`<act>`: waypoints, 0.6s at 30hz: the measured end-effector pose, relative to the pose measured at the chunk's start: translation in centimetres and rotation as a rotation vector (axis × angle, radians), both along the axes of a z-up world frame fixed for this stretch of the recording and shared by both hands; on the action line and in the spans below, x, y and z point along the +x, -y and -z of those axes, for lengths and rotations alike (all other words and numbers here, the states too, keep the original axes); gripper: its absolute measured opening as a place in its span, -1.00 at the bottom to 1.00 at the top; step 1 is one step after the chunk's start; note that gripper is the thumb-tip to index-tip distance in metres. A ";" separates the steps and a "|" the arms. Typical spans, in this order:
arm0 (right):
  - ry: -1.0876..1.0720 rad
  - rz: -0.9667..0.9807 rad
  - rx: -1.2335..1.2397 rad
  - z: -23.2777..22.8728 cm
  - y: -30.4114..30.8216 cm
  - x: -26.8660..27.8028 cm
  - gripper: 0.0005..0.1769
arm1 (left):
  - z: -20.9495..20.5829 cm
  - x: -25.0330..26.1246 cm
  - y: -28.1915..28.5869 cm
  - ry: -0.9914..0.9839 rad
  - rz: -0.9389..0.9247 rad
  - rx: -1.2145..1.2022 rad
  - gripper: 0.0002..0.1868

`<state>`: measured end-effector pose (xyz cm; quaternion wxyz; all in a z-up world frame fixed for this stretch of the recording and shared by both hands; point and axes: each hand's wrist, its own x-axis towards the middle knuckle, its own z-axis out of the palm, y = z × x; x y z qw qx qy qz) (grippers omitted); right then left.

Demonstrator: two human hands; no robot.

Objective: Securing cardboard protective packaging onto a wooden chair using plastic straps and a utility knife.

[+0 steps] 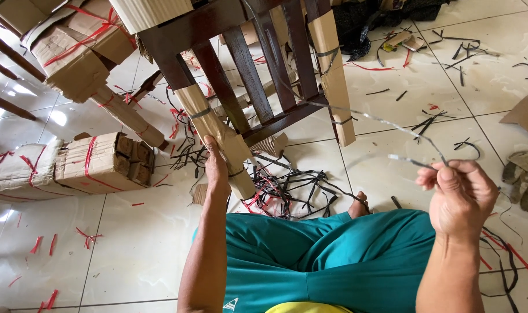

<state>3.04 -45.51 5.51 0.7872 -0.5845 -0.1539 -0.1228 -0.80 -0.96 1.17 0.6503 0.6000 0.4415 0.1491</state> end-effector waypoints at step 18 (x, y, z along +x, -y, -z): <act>0.049 -0.124 0.257 -6.6 -8.9 2.0 -0.85 | 0.8 0.3 -0.5 0.001 -0.008 0.022 0.23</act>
